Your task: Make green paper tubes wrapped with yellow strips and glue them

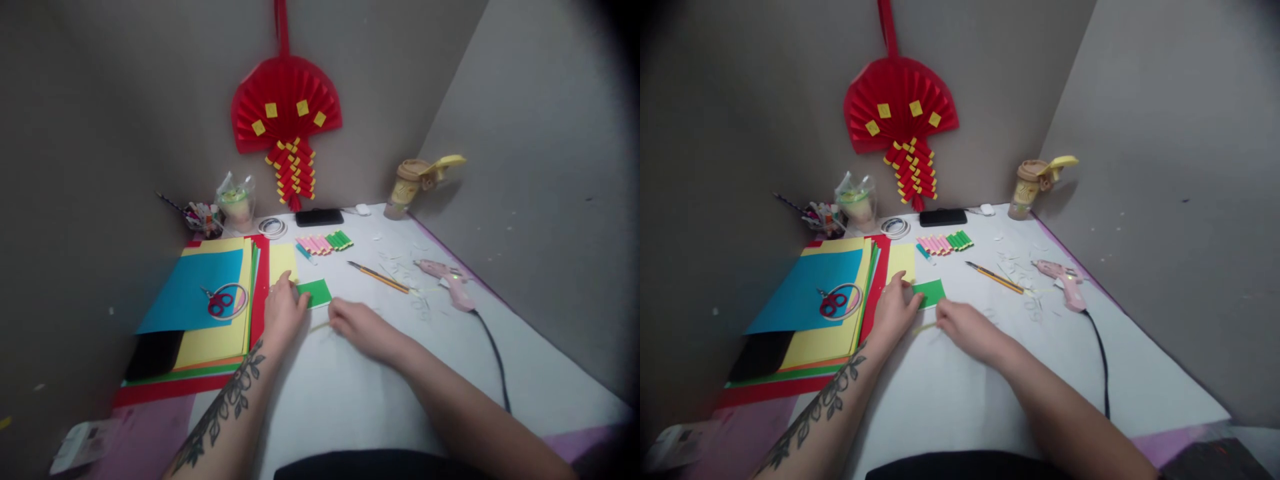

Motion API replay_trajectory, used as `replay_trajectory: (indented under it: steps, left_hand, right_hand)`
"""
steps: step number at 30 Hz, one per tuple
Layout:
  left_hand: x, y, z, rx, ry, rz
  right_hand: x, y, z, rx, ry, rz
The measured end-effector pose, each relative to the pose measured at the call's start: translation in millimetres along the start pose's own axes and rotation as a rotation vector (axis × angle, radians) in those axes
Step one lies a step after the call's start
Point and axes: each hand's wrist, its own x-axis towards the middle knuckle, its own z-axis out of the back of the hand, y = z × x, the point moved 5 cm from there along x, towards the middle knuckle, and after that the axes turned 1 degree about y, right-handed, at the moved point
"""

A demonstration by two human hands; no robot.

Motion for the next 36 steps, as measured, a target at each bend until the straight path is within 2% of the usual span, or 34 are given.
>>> replay_trajectory:
  steps: [2,3,5,7,9,11,15,18,21,24,27,29,31,33,34,36]
  left_hand:
    - [1.3,-3.0,-0.9,0.001,-0.014,-0.032]
    - [1.8,-4.0,-2.0,-0.006,-0.008,-0.045]
    - [2.2,-3.8,-4.1,-0.055,0.019,-0.042]
    - [1.2,-1.2,-4.4,-0.158,0.031,-0.008]
    - [-1.6,1.6,-2.6,-0.287,0.025,0.028]
    - [-6.0,2.6,0.4,-0.439,0.012,0.053]
    - [-16.1,-0.2,3.7,-0.772,0.021,0.117]
    - [-20.1,-2.4,8.0,-0.848,-0.001,0.148]
    - [-18.5,2.6,20.1,-0.846,-0.150,0.152]
    - [-14.6,16.2,32.0,-0.874,-0.340,0.192]
    - [-10.8,29.2,32.4,-0.924,-0.392,0.257]
    - [-9.4,33.1,28.8,-0.957,-0.380,0.274]
    - [-9.5,33.6,25.5,-0.973,-0.371,0.282]
    - [-10.2,32.4,22.7,-0.993,-0.357,0.299]
    - [-10.5,31.7,21.5,-1.007,-0.349,0.311]
    - [-10.8,30.6,19.4,-1.039,-0.330,0.336]
  right_hand:
    - [9.5,-21.5,20.5,0.059,-0.245,-0.097]
    - [14.7,-32.1,28.1,0.061,-0.323,-0.141]
    - [24.7,-47.6,38.9,-0.066,-0.423,-0.199]
    - [31.3,-52.6,43.3,-0.217,-0.480,-0.190]
    - [32.7,-49.9,40.7,-0.275,-0.504,-0.138]
    - [29.7,-45.2,32.7,-0.175,-0.497,-0.090]
    - [23.7,-40.6,8.4,0.348,-0.386,-0.092]
    - [24.7,-38.4,-3.5,0.575,-0.318,-0.097]
    - [26.7,-42.3,0.6,0.643,-0.378,-0.100]
    - [24.9,-51.0,15.6,0.732,-0.488,-0.099]
    - [17.7,-57.7,32.5,0.649,-0.567,-0.154]
    - [14.1,-51.2,39.3,0.419,-0.508,-0.105]
    - [13.1,-35.8,35.9,0.151,-0.320,0.065]
    - [11.7,-23.6,25.4,-0.026,-0.109,0.225]
    - [11.5,-21.4,21.7,-0.071,-0.053,0.261]
    - [13.9,-25.1,20.1,-0.129,-0.051,0.238]
